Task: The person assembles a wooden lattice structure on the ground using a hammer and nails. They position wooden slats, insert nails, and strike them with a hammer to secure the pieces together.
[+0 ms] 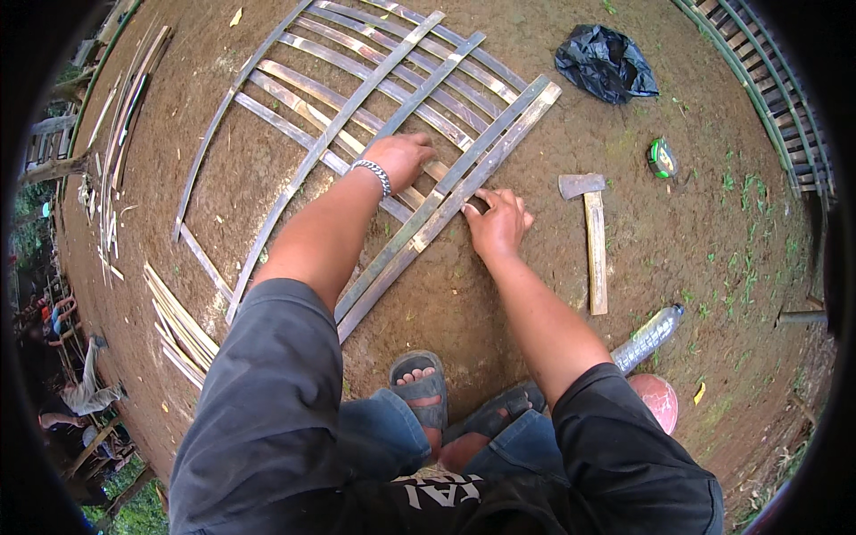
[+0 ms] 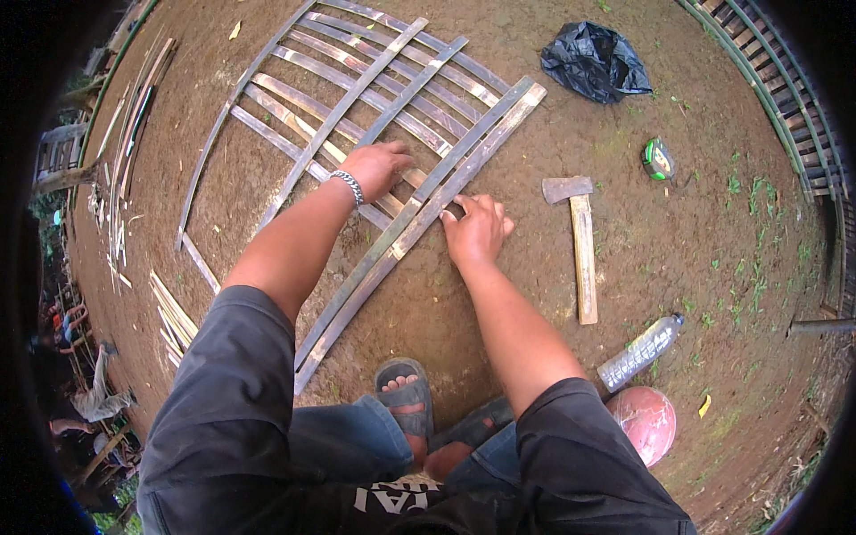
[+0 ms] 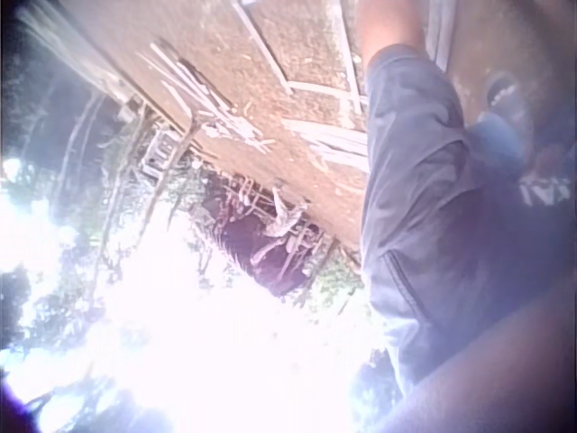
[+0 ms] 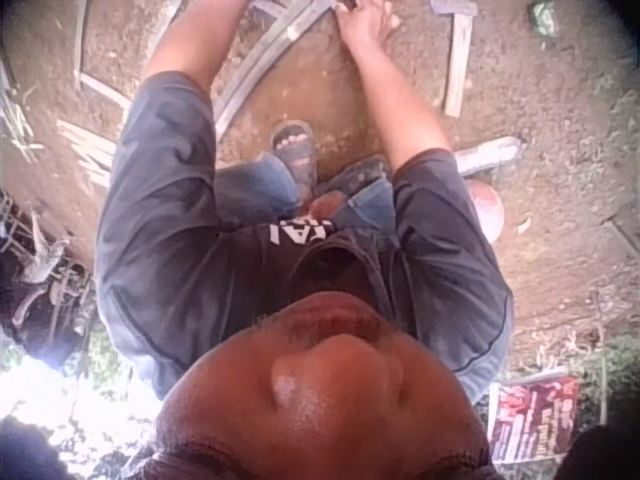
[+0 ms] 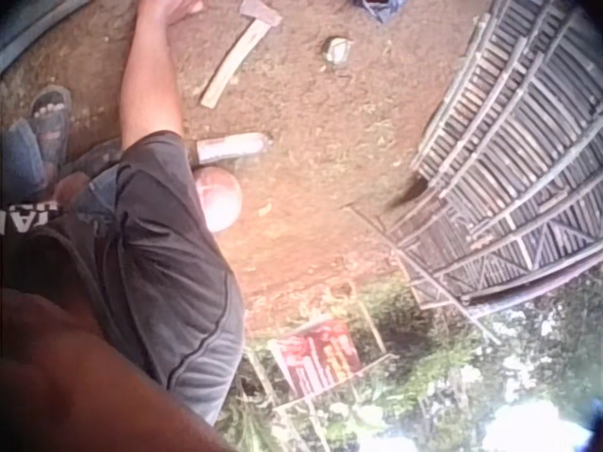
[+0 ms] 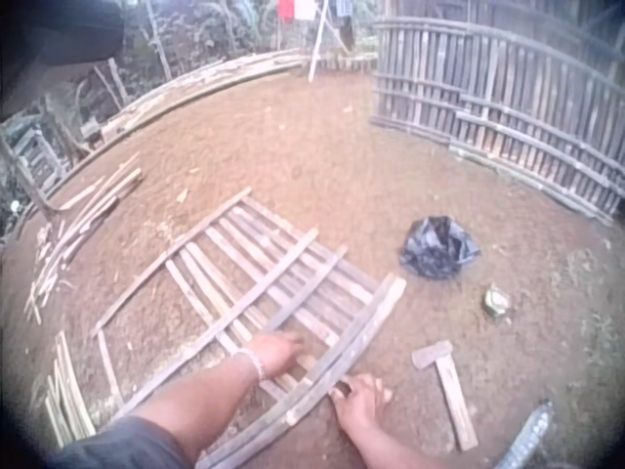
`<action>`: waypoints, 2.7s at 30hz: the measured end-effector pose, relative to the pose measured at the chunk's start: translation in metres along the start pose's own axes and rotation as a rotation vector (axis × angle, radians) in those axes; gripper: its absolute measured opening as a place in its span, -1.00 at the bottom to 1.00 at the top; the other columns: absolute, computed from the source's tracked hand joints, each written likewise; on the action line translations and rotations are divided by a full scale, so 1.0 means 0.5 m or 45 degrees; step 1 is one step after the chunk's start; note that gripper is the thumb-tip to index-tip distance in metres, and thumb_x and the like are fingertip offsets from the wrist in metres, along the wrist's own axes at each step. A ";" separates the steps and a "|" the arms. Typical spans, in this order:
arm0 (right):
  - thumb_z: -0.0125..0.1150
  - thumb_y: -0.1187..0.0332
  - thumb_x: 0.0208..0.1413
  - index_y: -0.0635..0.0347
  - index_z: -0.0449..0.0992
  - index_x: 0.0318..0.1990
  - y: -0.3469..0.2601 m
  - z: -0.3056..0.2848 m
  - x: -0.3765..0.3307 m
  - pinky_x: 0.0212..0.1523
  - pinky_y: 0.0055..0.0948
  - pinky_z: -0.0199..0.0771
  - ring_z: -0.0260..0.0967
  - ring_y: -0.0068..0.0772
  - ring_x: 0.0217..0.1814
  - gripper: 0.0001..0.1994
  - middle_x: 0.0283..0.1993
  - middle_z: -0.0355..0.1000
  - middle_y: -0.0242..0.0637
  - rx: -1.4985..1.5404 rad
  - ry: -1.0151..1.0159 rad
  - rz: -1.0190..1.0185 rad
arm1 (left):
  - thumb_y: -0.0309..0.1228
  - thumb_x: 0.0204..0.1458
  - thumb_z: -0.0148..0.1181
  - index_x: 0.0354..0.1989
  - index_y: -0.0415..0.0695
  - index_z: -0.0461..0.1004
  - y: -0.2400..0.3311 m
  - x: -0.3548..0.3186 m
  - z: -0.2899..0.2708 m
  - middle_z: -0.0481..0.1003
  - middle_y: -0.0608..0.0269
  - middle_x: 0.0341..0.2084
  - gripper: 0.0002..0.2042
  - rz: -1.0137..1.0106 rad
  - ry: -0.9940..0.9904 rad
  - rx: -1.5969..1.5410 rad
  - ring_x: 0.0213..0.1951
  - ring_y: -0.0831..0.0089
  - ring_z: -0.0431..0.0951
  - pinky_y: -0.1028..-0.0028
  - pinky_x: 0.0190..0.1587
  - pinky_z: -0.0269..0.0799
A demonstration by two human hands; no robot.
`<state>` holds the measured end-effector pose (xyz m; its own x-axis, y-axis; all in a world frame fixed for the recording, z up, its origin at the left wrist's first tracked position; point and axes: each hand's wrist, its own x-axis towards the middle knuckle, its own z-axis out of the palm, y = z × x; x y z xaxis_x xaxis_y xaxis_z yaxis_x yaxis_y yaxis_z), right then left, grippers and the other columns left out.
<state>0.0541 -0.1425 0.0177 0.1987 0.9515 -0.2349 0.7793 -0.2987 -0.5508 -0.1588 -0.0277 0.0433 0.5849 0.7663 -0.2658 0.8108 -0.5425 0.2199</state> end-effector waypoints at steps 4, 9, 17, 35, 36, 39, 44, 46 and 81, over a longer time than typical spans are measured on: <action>0.55 0.18 -0.02 -0.12 0.72 -0.02 0.005 -0.003 0.008 0.31 -0.16 0.11 0.37 -0.32 0.26 -0.65 0.06 0.53 -0.43 0.028 0.016 0.023 | -0.46 0.15 0.13 0.05 0.01 0.62 0.008 0.012 -0.012 0.53 0.19 0.18 -0.69 0.064 0.009 0.012 0.08 0.11 0.61 0.18 0.10 0.55; 0.53 0.18 0.01 -0.12 0.71 0.00 -0.003 -0.003 0.014 0.29 -0.16 0.16 0.38 -0.33 0.27 -0.64 0.08 0.54 -0.42 0.008 0.038 0.050 | -0.45 0.16 0.14 0.05 0.00 0.62 -0.002 0.018 -0.002 0.54 0.17 0.16 -0.70 0.105 0.024 0.011 0.02 0.08 0.64 0.17 0.07 0.57; 0.52 0.17 0.03 -0.11 0.71 0.02 0.006 -0.005 0.020 0.25 -0.18 0.19 0.43 -0.34 0.22 -0.64 0.05 0.56 -0.43 0.015 0.043 0.033 | -0.47 0.17 0.13 0.03 -0.01 0.63 0.003 0.035 -0.010 0.57 0.17 0.08 -0.72 0.163 0.002 0.000 0.01 0.09 0.62 0.20 0.10 0.55; 0.50 0.15 0.04 -0.09 0.72 0.03 0.008 -0.008 0.027 0.21 -0.19 0.24 0.46 -0.35 0.21 -0.63 0.05 0.58 -0.44 0.015 0.068 0.029 | -0.54 0.11 0.13 0.07 -0.02 0.62 0.011 0.052 -0.017 0.53 0.20 0.15 -0.65 0.128 -0.043 0.001 0.10 0.13 0.60 0.23 0.16 0.55; 0.50 0.15 0.04 -0.09 0.72 0.03 0.006 -0.008 0.026 0.21 -0.19 0.24 0.46 -0.35 0.21 -0.63 0.05 0.58 -0.44 0.015 0.069 0.030 | -0.51 0.13 0.12 0.05 -0.02 0.63 0.006 0.049 -0.011 0.55 0.20 0.13 -0.67 0.145 -0.007 0.012 0.07 0.13 0.61 0.23 0.13 0.56; 0.50 0.15 0.04 -0.10 0.72 0.02 0.005 -0.008 0.026 0.21 -0.20 0.24 0.46 -0.35 0.21 -0.64 0.06 0.58 -0.44 0.002 0.069 0.036 | -0.48 0.15 0.12 0.04 -0.01 0.64 0.004 0.048 -0.007 0.56 0.21 0.12 -0.69 0.158 0.036 0.018 0.04 0.11 0.63 0.23 0.11 0.58; 0.50 0.15 0.04 -0.10 0.72 0.02 0.005 -0.005 0.027 0.21 -0.19 0.25 0.46 -0.35 0.22 -0.64 0.06 0.58 -0.44 -0.007 0.078 0.048 | -0.52 0.11 0.14 0.06 -0.01 0.63 0.006 0.048 -0.009 0.54 0.20 0.14 -0.66 0.137 0.006 0.003 0.07 0.12 0.62 0.23 0.14 0.56; 0.51 0.16 0.03 -0.10 0.72 0.02 0.007 -0.005 0.028 0.21 -0.19 0.25 0.46 -0.35 0.22 -0.64 0.06 0.58 -0.44 -0.002 0.074 0.049 | -0.59 0.07 0.14 0.08 -0.02 0.62 0.015 0.051 -0.017 0.51 0.21 0.18 -0.61 0.088 -0.071 -0.011 0.14 0.15 0.58 0.24 0.20 0.53; 0.55 0.21 -0.05 -0.03 0.72 -0.01 0.013 -0.001 0.030 0.12 -0.23 0.26 0.50 -0.32 0.07 -0.61 -0.06 0.58 -0.39 0.020 0.075 -0.009 | -0.05 0.35 -0.13 0.51 -0.21 0.12 0.209 0.004 0.121 -0.01 0.00 0.56 -0.34 -0.897 0.257 -0.151 0.59 0.11 -0.10 -0.14 0.56 -0.36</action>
<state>0.0626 -0.1300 0.0111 0.2283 0.9561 -0.1837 0.7712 -0.2928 -0.5652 -0.0715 -0.1035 0.0087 -0.0977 0.9737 -0.2059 0.9775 0.1328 0.1640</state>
